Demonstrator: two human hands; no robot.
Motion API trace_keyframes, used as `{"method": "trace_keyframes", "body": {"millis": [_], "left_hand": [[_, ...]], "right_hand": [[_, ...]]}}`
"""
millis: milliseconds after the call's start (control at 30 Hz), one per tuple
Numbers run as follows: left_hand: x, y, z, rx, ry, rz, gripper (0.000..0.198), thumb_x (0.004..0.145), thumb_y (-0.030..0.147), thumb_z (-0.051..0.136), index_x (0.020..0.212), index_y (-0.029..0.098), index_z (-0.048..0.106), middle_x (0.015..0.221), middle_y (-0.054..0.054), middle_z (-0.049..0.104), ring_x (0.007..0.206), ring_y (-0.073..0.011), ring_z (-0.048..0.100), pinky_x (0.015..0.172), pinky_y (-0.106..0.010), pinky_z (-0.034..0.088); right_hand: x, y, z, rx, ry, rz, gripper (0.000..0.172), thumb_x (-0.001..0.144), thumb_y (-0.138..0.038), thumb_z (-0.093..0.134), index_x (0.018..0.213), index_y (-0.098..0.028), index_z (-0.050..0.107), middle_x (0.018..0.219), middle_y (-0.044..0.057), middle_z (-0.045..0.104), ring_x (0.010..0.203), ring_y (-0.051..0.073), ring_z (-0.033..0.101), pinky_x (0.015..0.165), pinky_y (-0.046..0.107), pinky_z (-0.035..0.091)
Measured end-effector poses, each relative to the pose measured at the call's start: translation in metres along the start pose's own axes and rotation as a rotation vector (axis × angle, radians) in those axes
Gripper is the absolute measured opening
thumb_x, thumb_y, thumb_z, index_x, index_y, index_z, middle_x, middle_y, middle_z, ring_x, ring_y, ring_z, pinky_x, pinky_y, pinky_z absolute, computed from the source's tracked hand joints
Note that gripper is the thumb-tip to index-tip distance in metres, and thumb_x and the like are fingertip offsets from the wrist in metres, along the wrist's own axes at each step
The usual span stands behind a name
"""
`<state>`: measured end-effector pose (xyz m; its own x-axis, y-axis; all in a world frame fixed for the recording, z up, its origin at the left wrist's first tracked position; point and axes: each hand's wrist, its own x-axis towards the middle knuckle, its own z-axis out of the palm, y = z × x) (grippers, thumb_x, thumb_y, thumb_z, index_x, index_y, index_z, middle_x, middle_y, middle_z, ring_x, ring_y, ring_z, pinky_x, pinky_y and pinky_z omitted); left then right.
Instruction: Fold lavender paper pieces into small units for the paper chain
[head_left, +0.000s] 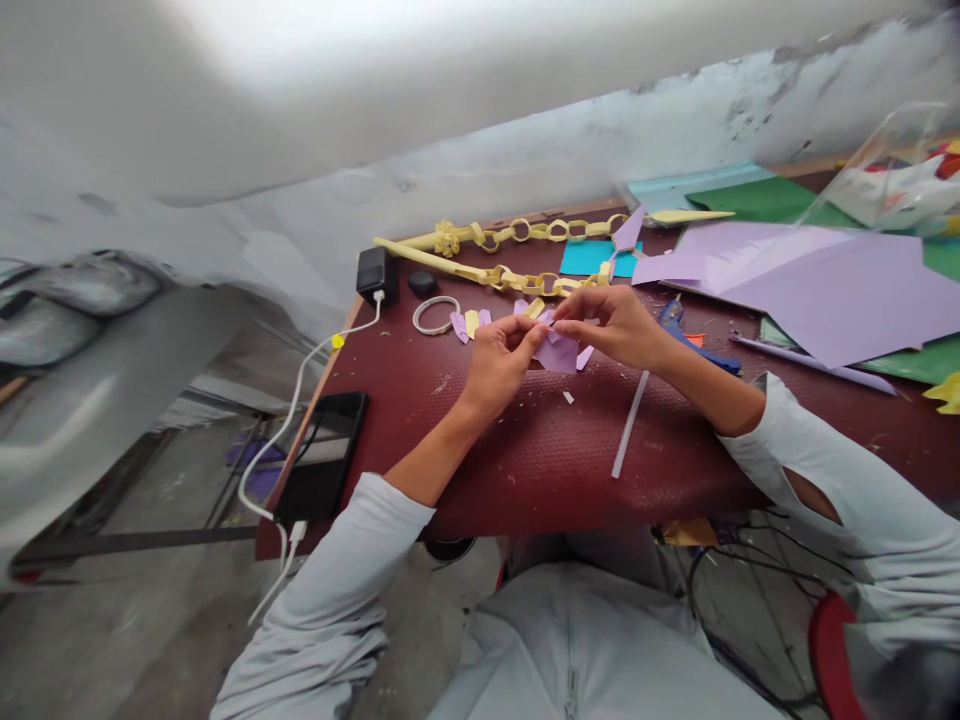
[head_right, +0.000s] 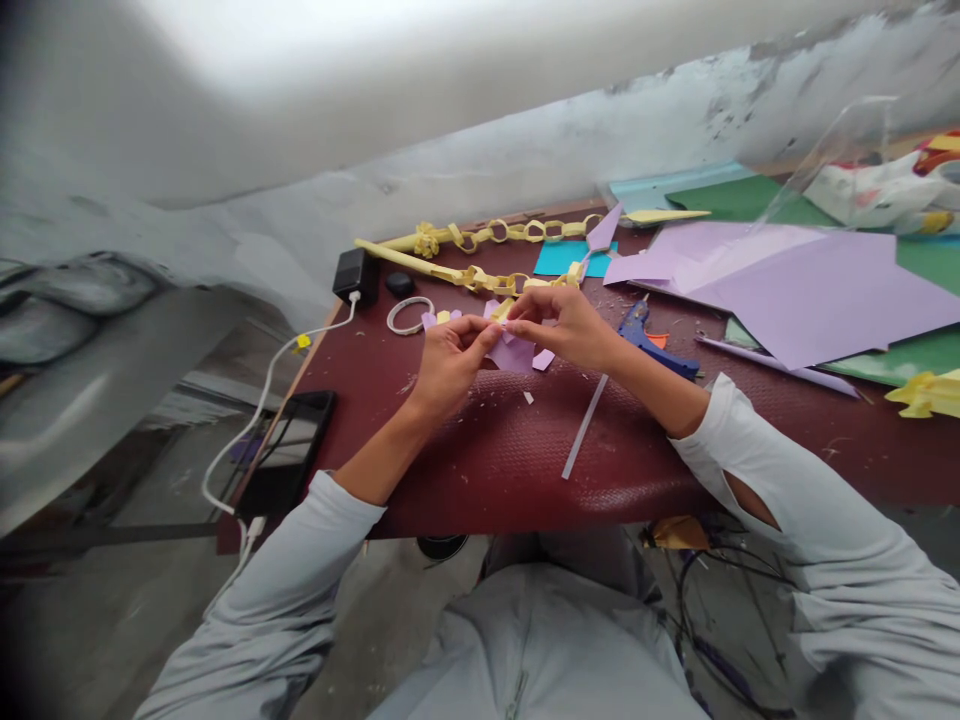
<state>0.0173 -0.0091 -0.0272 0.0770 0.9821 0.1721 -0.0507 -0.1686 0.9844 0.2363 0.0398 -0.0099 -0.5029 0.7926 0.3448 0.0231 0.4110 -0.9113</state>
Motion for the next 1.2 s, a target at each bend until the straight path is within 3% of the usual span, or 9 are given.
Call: {"method": "trace_keyframes", "body": {"millis": [167, 667, 933, 1200], "left_hand": [[-0.0003, 0.001, -0.0015, 0.011, 0.004, 0.026, 0.038, 0.094, 0.055, 0.092, 0.098, 0.018, 0.084, 0.088, -0.005, 0.08, 0.072, -0.0138, 0.071, 0.064, -0.025, 0.061], [0.0006, 0.0004, -0.0017, 0.058, -0.063, 0.016, 0.039, 0.093, 0.053, 0.093, 0.095, 0.016, 0.081, 0.085, -0.004, 0.079, 0.07, -0.0118, 0.07, 0.063, -0.022, 0.058], [0.0019, -0.0011, -0.0022, 0.06, -0.11, 0.005, 0.037, 0.091, 0.05, 0.095, 0.093, 0.016, 0.08, 0.082, -0.004, 0.08, 0.066, -0.0122, 0.071, 0.06, -0.023, 0.059], [0.0048, -0.0035, -0.0049, 0.04, -0.064, 0.001, 0.041, 0.09, 0.053, 0.096, 0.092, 0.016, 0.078, 0.078, -0.003, 0.076, 0.061, -0.01, 0.065, 0.054, -0.02, 0.052]], "right_hand": [[-0.0018, -0.0039, -0.0004, 0.063, -0.098, 0.131, 0.047, 0.092, -0.064, 0.093, 0.094, -0.019, 0.081, 0.08, 0.003, 0.076, 0.064, 0.015, 0.07, 0.057, 0.029, 0.061], [-0.0011, -0.0031, -0.0014, 0.086, -0.148, 0.137, 0.039, 0.094, -0.054, 0.094, 0.09, -0.017, 0.079, 0.08, 0.003, 0.074, 0.066, 0.015, 0.068, 0.061, 0.028, 0.064], [-0.0007, 0.0014, 0.0001, 0.037, -0.152, 0.075, 0.028, 0.097, -0.04, 0.088, 0.088, -0.016, 0.077, 0.076, 0.002, 0.072, 0.065, 0.011, 0.059, 0.055, 0.022, 0.051], [-0.001, -0.0064, -0.0065, 0.024, -0.129, 0.142, 0.016, 0.091, -0.024, 0.081, 0.078, -0.017, 0.074, 0.069, -0.001, 0.068, 0.063, 0.012, 0.064, 0.063, 0.025, 0.064]]}}
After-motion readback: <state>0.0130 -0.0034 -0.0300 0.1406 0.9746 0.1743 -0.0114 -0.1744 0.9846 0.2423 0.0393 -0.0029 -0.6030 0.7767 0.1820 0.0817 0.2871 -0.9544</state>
